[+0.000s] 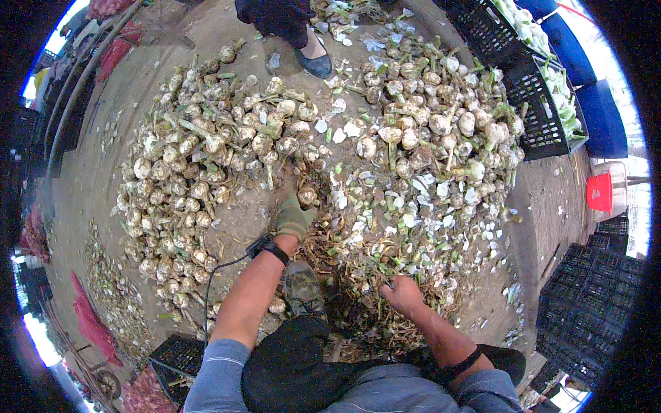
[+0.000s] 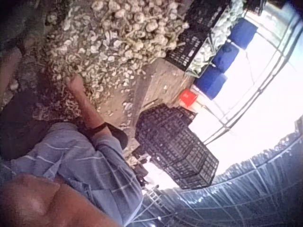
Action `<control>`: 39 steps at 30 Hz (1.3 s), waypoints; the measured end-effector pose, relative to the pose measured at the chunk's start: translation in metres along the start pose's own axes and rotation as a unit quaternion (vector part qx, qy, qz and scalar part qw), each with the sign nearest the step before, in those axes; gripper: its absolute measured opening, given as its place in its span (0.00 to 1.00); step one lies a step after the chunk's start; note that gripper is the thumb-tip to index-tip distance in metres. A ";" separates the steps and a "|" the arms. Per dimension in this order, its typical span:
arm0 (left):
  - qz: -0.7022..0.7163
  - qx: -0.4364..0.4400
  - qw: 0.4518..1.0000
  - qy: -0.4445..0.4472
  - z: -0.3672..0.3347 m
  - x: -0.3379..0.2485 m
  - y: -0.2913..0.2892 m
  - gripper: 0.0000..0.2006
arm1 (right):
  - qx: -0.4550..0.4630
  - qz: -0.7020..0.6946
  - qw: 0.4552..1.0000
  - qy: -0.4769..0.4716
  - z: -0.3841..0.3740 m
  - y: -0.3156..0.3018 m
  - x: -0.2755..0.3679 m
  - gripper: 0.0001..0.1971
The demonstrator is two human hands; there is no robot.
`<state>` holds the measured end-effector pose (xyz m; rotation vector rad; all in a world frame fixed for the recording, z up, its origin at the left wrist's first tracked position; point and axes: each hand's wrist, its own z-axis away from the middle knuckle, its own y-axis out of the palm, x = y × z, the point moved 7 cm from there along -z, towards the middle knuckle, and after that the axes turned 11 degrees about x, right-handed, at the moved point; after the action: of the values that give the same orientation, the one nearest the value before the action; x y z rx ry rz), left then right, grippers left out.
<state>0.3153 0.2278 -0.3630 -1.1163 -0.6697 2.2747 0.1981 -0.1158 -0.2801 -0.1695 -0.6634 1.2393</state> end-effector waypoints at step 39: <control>0.382 0.275 0.862 0.187 0.161 -0.087 -0.014 0.24 | -0.070 -0.161 0.949 -0.263 0.032 -0.075 0.164 0.13</control>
<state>0.2327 0.1501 -0.2182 -1.6196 0.6757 2.4581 0.2687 0.0006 -0.1584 0.1575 -1.1931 0.9184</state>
